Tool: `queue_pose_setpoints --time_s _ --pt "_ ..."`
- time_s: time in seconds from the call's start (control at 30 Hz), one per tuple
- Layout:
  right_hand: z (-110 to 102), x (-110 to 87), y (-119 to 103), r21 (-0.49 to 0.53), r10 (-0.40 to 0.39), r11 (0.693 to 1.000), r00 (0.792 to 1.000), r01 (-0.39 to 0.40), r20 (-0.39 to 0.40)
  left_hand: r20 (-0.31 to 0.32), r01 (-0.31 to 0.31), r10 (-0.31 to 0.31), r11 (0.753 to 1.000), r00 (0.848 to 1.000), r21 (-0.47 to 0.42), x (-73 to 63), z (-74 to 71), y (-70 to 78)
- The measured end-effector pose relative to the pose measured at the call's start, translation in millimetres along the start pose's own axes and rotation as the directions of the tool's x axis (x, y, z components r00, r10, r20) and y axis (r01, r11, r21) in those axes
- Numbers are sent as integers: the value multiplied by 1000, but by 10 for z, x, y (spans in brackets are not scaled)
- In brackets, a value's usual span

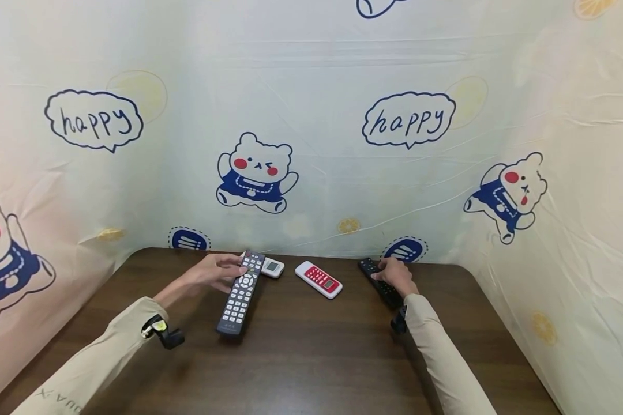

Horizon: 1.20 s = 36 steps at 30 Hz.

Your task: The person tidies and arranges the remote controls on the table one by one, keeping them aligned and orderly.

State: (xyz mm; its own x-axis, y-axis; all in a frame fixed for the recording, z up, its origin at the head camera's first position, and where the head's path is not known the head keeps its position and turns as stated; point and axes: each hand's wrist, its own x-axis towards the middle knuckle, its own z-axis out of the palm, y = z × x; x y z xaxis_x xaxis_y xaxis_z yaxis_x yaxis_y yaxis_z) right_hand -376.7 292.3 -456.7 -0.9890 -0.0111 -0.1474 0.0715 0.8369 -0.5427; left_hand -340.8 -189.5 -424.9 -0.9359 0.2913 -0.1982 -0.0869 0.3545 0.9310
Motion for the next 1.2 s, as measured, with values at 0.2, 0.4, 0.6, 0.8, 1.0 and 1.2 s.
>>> queue_pose_setpoints --time_s 0.2,0.4,0.6,0.8,1.0,1.2 --pt "14 1 -13 2 8 1000 1000 -8 -8 16 24 -23 998 1000 -60 -3 116 5" --pt "4 0 12 52 30 998 1000 -30 -1 18 40 -39 996 999 -82 -16 264 4" --pt "-12 18 95 206 76 975 997 -81 33 34 48 -44 993 998 -105 -6 395 -19" --pt "-21 43 139 280 82 955 995 -95 56 40 77 -72 989 997 -124 -2 491 -48" --pt "-16 56 138 287 97 951 993 -113 68 53 86 -79 988 995 -125 -5 599 -35" --pt "-32 37 121 294 95 949 993 -112 73 40 93 -88 987 995 -127 5 712 -18"
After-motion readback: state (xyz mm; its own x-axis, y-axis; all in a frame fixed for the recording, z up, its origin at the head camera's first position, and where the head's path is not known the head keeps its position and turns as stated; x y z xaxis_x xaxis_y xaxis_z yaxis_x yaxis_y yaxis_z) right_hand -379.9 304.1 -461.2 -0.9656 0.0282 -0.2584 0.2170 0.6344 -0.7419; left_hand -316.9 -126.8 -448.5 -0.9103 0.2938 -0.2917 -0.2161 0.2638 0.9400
